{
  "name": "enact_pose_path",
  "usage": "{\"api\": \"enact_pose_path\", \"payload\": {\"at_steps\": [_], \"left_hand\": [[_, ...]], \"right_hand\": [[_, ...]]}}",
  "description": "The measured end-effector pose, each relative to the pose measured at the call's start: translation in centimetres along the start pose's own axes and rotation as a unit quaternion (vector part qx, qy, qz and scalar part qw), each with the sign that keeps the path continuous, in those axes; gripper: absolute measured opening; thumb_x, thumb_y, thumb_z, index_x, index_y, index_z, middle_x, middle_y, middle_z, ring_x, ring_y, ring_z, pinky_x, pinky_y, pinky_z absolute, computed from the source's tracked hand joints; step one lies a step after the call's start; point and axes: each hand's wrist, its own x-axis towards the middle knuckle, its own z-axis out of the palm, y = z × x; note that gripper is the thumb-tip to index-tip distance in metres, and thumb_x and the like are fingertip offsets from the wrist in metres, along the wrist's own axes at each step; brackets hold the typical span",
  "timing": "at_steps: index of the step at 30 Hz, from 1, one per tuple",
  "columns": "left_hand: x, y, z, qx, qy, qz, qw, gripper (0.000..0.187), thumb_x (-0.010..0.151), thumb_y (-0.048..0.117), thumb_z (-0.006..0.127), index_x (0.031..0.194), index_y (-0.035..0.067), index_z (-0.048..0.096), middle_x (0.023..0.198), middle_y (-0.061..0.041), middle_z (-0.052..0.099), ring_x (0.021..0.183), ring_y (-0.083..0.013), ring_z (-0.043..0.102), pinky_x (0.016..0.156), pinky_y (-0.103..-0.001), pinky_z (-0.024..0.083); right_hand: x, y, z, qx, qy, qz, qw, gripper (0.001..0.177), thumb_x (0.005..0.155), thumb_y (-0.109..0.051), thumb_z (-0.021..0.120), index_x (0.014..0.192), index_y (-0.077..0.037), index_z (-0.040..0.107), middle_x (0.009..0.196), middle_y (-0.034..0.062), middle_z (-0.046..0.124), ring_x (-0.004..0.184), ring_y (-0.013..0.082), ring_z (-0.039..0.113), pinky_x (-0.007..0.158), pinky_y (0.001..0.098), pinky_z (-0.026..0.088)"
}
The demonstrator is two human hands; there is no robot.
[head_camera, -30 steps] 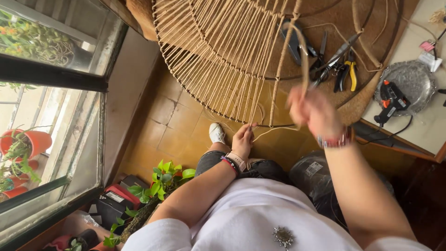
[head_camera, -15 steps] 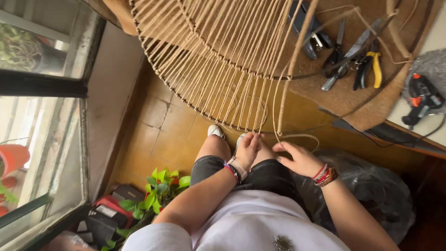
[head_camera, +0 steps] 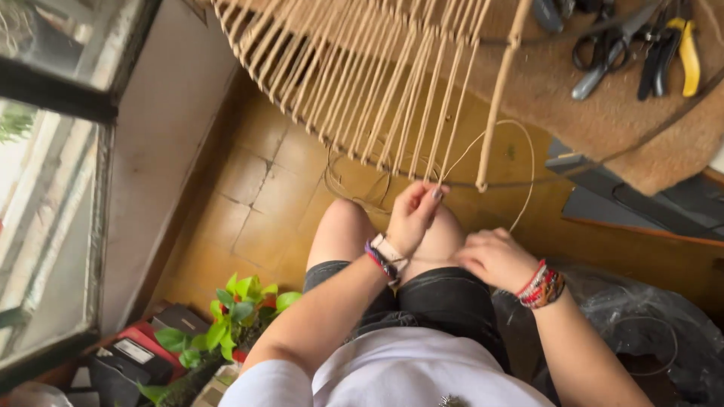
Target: Weaving strands of rattan material through a circular frame to create a lampshade
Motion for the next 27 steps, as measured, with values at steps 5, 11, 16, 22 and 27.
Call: {"api": "enact_pose_path", "payload": {"at_steps": [5,11,16,22,27], "left_hand": [[-0.2,0.1,0.9,-0.041,-0.003,0.026,0.999,0.017,0.106,0.017,0.059,0.115,0.007,0.07,0.059,-0.001,0.054,0.05,-0.0001,0.04,0.042,-0.011,0.033],[1.1,-1.2,-0.1,-0.004,-0.001,0.033,0.999,0.015,0.102,0.02,0.067,0.107,0.008,0.074,0.063,0.0,0.061,0.057,0.0015,0.048,0.048,-0.01,0.04],[7.8,-8.7,-6.2,0.148,0.018,0.059,0.987,0.012,0.096,0.016,0.074,0.09,0.006,0.076,0.064,-0.006,0.065,0.059,-0.0073,0.051,0.053,-0.021,0.045],[16.5,-0.5,-2.3,0.332,-0.015,0.156,0.93,0.048,0.102,0.04,0.06,0.115,-0.006,0.069,0.098,-0.029,0.074,0.097,-0.0464,0.072,0.085,-0.053,0.058],[17.5,1.2,0.9,0.331,-0.184,0.364,0.851,0.034,0.101,0.04,0.054,0.109,0.011,0.07,0.091,-0.017,0.068,0.087,-0.0384,0.072,0.079,-0.042,0.059]], "right_hand": [[-1.5,0.2,0.3,-0.05,0.085,0.049,0.994,0.031,0.091,-0.033,0.063,0.12,-0.028,0.071,0.113,-0.0037,0.065,0.11,0.0185,0.064,0.101,0.0432,0.047],[-0.7,-2.4,-5.1,0.007,0.253,-0.02,0.967,0.027,0.092,-0.019,0.062,0.117,-0.024,0.072,0.114,-0.0038,0.067,0.108,0.0208,0.067,0.094,0.0388,0.052],[1.5,-3.7,-9.9,0.119,0.362,-0.009,0.924,0.023,0.095,-0.015,0.063,0.11,-0.026,0.076,0.116,-0.0108,0.071,0.11,0.015,0.068,0.095,0.0305,0.053],[6.7,-3.9,-10.8,0.062,0.371,0.117,0.919,0.028,0.09,-0.012,0.07,0.117,-0.018,0.075,0.092,0.0049,0.078,0.082,0.0309,0.074,0.072,0.0429,0.06],[6.7,-6.4,-13.5,0.291,0.434,0.152,0.839,0.014,0.096,-0.004,0.062,0.097,-0.01,0.075,0.075,0.007,0.074,0.061,0.0162,0.071,0.063,0.0295,0.056]]}}
